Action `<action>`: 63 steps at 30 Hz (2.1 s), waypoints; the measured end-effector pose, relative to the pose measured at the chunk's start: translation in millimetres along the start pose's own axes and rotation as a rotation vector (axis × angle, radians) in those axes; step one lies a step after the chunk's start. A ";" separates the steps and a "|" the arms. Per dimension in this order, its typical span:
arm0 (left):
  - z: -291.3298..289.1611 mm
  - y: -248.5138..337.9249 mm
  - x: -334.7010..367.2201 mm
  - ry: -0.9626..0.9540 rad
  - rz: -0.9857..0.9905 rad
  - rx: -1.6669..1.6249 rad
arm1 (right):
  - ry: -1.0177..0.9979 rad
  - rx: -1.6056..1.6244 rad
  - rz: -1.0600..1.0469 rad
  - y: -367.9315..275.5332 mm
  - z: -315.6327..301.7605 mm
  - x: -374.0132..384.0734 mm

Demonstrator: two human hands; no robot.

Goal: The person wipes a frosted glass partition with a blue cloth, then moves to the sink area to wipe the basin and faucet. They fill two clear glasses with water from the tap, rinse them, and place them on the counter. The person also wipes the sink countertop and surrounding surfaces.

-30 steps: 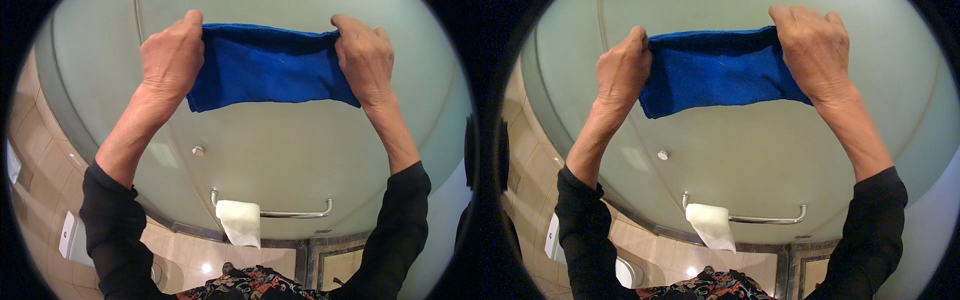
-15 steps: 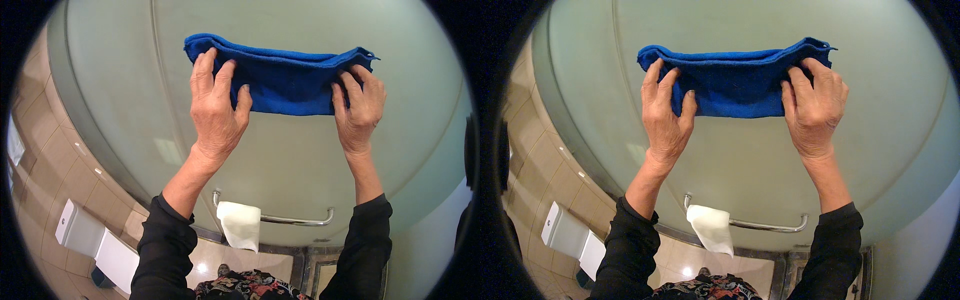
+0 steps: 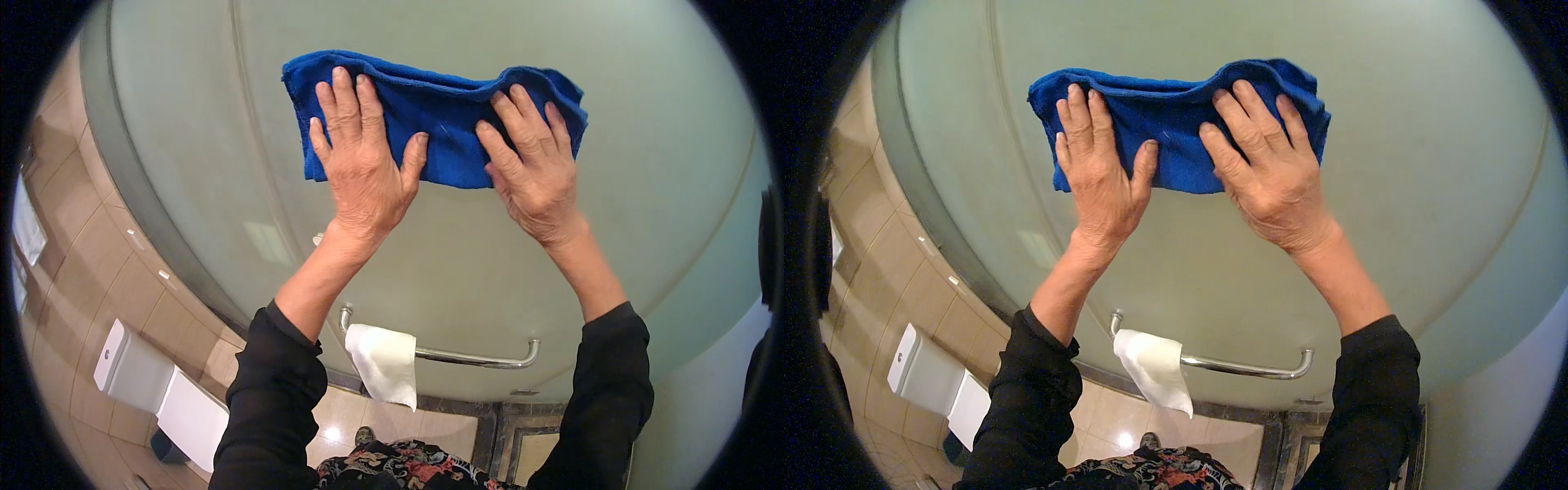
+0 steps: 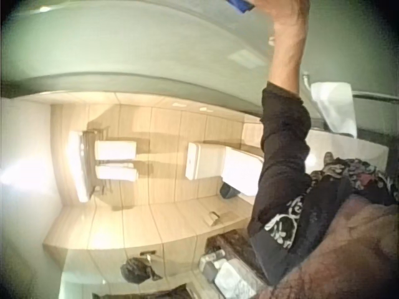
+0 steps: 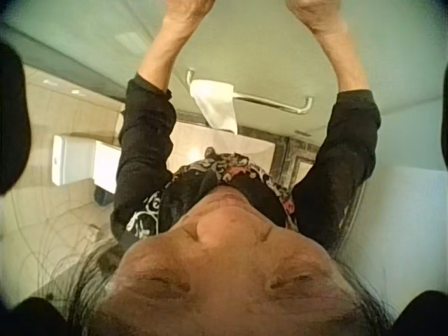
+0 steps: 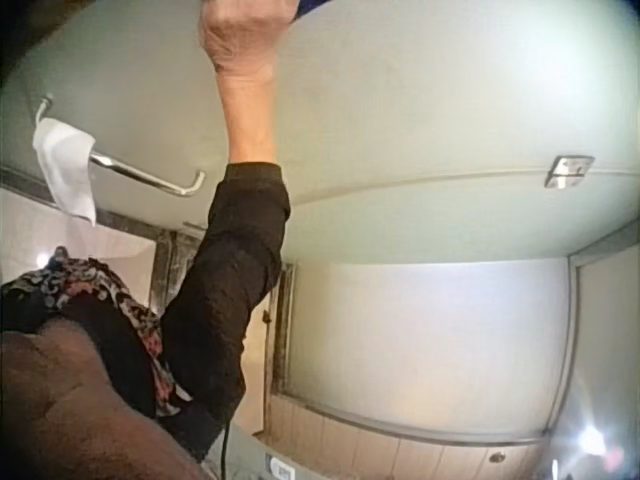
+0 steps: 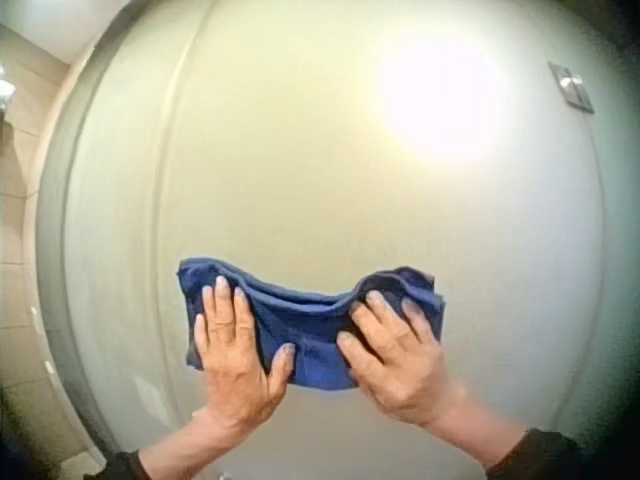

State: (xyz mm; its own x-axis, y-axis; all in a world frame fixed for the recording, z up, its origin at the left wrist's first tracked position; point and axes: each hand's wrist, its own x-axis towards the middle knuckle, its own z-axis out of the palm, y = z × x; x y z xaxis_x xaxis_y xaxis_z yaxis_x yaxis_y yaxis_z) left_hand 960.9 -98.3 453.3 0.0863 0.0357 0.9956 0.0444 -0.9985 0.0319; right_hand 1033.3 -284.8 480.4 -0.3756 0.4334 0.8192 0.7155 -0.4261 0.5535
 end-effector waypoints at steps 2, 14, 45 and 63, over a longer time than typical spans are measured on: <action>2.5 -1.7 -3.3 -0.013 -0.003 0.000 | -0.141 -0.020 0.063 -10.2 -3.8 -4.3; -4.5 -43.1 173.0 0.207 0.127 0.129 | -0.024 -0.438 0.101 47.4 -3.0 133.2; -28.9 -86.9 -130.2 -0.334 0.089 -0.125 | -0.426 0.113 -0.048 -109.9 47.6 -24.6; -36.9 -99.4 -86.8 -0.287 0.120 -0.109 | -0.273 0.076 0.028 -108.4 65.9 -5.4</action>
State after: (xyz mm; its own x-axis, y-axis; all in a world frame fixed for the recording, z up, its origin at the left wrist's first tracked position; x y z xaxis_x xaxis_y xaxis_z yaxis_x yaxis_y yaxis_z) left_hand 912.3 -3.7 367.0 0.3620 -0.0876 0.9281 -0.0886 -0.9943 -0.0594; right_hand 996.6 -188.6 406.1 -0.1901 0.6248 0.7573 0.7693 -0.3845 0.5103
